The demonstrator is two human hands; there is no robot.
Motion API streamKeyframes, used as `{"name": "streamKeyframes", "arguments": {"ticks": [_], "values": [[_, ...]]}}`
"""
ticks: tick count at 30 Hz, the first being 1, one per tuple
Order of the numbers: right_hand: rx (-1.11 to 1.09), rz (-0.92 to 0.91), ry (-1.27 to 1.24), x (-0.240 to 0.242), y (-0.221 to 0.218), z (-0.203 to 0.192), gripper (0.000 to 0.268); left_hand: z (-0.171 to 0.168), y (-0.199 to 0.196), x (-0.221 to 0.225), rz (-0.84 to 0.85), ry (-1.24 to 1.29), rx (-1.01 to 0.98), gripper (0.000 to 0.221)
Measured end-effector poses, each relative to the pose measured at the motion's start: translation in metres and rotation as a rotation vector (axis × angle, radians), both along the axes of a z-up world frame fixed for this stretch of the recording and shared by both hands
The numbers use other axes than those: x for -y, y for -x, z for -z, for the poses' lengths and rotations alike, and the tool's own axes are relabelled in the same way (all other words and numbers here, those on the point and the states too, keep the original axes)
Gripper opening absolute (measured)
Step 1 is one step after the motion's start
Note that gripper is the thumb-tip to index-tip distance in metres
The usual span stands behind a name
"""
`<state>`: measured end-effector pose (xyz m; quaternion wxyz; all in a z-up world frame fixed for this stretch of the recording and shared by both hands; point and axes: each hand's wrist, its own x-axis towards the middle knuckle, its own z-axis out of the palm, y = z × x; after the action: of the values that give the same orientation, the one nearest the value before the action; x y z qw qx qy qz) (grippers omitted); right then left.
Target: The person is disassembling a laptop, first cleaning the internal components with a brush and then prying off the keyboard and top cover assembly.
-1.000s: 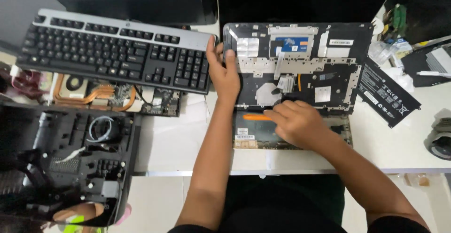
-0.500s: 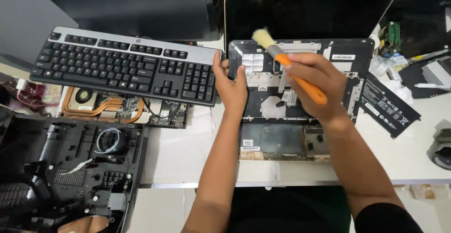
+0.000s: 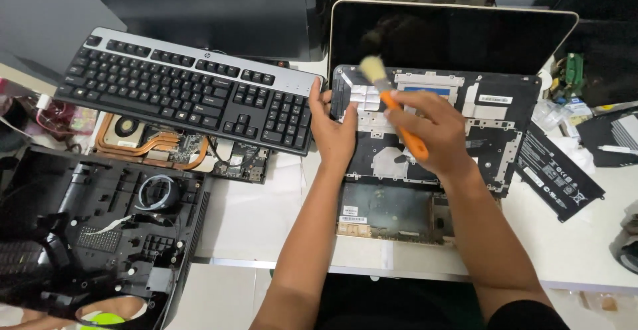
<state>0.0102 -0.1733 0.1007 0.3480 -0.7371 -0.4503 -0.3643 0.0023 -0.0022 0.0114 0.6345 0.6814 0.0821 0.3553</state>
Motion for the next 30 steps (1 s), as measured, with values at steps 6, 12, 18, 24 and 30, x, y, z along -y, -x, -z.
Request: {"name": "streamKeyframes", "arguments": {"ticks": [6, 12, 18, 24, 30], "values": [[-0.112, 0.001, -0.038, 0.010, -0.005, 0.005, 0.007, 0.009, -0.004, -0.002, -0.001, -0.009, 0.021, 0.079], [0.107, 0.227, 0.003, 0.046, 0.002, -0.032, 0.008, 0.018, -0.006, -0.002, -0.013, 0.010, 0.044, 0.078], [-0.081, 0.268, 0.001, 0.104, 0.065, -0.097, 0.008, 0.003, 0.001, -0.001, -0.007, 0.058, -0.064, 0.066], [-0.053, 0.420, -0.211, 0.165, 0.097, -0.080, 0.010, 0.007, 0.002, -0.001, -0.024, 0.001, -0.064, 0.055], [-0.128, 0.329, -0.619, 0.197, 0.097, -0.056, 0.037, 0.008, 0.002, -0.005, -0.027, -0.022, -0.047, 0.052]]}}
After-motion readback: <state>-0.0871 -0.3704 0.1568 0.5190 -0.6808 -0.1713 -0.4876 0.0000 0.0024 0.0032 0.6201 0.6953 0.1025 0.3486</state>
